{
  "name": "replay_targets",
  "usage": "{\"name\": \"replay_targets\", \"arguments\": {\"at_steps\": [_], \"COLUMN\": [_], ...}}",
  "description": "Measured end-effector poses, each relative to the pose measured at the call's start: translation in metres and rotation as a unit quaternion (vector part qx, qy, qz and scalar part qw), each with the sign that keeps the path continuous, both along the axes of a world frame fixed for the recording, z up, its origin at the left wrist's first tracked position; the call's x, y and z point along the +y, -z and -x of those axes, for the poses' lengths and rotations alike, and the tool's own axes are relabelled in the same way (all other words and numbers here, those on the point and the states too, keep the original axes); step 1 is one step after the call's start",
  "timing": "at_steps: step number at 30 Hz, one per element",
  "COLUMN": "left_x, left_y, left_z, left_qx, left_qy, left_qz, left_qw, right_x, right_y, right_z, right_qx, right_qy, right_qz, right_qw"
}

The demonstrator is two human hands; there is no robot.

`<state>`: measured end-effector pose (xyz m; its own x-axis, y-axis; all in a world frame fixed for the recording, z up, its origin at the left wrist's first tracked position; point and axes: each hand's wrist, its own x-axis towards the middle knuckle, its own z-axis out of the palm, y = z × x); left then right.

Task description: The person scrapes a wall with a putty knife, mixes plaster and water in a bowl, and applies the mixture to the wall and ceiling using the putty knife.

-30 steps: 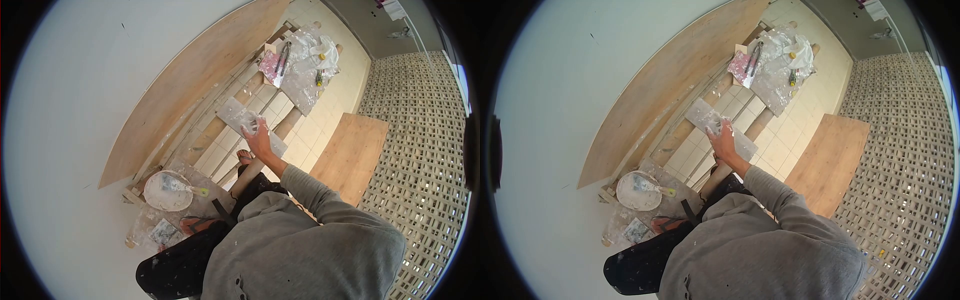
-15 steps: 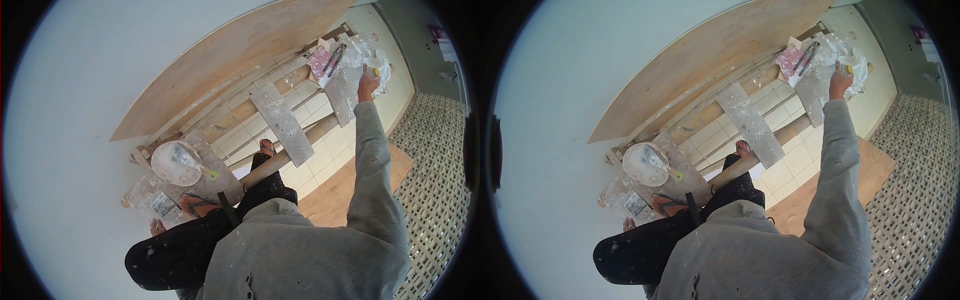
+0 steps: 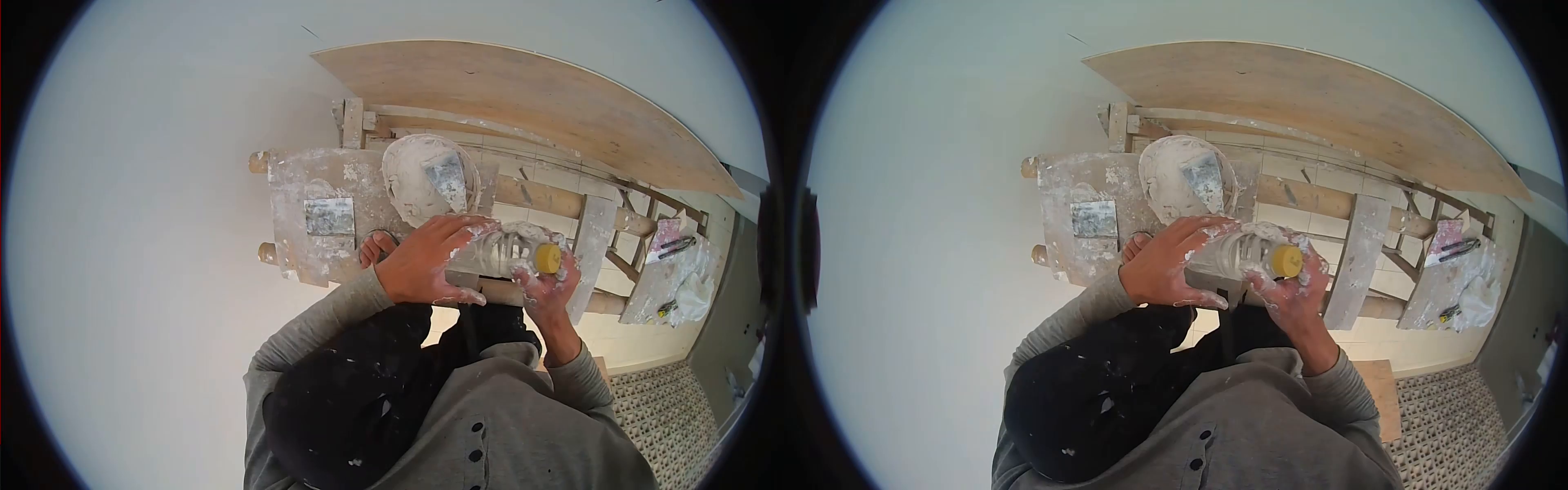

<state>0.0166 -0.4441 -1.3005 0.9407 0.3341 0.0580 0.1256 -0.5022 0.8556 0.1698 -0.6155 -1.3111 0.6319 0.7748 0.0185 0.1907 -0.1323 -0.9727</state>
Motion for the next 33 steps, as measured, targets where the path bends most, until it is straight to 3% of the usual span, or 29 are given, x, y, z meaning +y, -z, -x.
{"name": "replay_targets", "arguments": {"at_steps": [1, 2, 3, 4, 5, 6, 7, 8, 13, 15, 16, 18, 20, 22, 24, 26, 28, 33], "left_x": [-0.006, -0.001, 0.003, 0.006, 0.008, 0.009, 0.009, 0.006, -0.001, -0.002, 0.002, 0.006, 0.011, 0.017, 0.018, 0.018, 0.019, 0.018], "left_y": [0.005, 0.002, 0.003, 0.003, 0.003, 0.002, 0.001, -0.001, -0.001, 0.001, -0.002, 0.004, 0.017, 0.022, 0.024, 0.03, 0.036, 0.038], "left_z": [0.007, 0.017, 0.029, 0.041, 0.051, 0.058, 0.065, 0.07, 0.074, 0.076, 0.075, 0.081, 0.092, 0.099, 0.103, 0.106, 0.107, 0.108], "left_qx": [0.017, 0.094, 0.098, 0.124, 0.147, 0.144, 0.174, 0.206, 0.282, 0.309, 0.344, 0.38, 0.26, 0.254, 0.248, 0.245, 0.244, 0.236], "left_qy": [-0.028, -0.078, -0.092, -0.107, -0.122, -0.134, -0.136, -0.136, -0.195, -0.217, -0.206, -0.193, -0.13, -0.105, -0.078, -0.059, -0.041, 0.0], "left_qz": [0.01, 0.073, 0.076, 0.05, 0.026, 0.031, -0.021, -0.068, -0.027, 0.002, 0.052, 0.106, 0.117, 0.15, 0.183, 0.288, 0.314, 0.333], "left_qw": [0.999, 0.99, 0.988, 0.985, 0.981, 0.98, 0.975, 0.967, 0.939, 0.926, 0.915, 0.898, 0.949, 0.95, 0.948, 0.924, 0.917, 0.913], "right_x": [0.03, 0.05, 0.062, 0.073, 0.082, 0.091, 0.1, 0.107, 0.126, 0.13, 0.131, 0.136, 0.136, 0.132, 0.13, 0.129, 0.129, 0.132], "right_y": [-0.02, -0.03, -0.029, -0.027, -0.025, -0.024, -0.021, -0.019, -0.003, 0.005, 0.011, 0.02, 0.03, 0.04, 0.044, 0.049, 0.053, 0.042], "right_z": [0.021, 0.035, 0.034, 0.032, 0.031, 0.032, 0.034, 0.039, 0.051, 0.05, 0.052, 0.045, 0.036, 0.026, 0.018, 0.013, 0.01, 0.005], "right_qx": [0.162, 0.209, 0.213, 0.02, -0.178, -0.106, -0.112, -0.155, -0.28, -0.243, -0.242, -0.214, -0.183, -0.311, -0.302, -0.293, -0.34, -0.286], "right_qy": [-0.014, -0.033, -0.046, -0.137, -0.224, -0.233, -0.242, -0.258, -0.299, -0.342, -0.312, -0.357, -0.396, -0.472, -0.516, -0.556, -0.578, -0.575], "right_qz": [0.02, 0.037, 0.042, 0.069, 0.088, 0.123, 0.126, 0.179, 0.347, 0.316, 0.255, 0.22, 0.182, 0.05, 0.049, 0.046, -0.02, -0.07], "right_qw": [0.987, 0.977, 0.975, 0.988, 0.954, 0.959, 0.955, 0.937, 0.844, 0.851, 0.883, 0.882, 0.881, 0.823, 0.8, 0.776, 0.742, 0.763]}}
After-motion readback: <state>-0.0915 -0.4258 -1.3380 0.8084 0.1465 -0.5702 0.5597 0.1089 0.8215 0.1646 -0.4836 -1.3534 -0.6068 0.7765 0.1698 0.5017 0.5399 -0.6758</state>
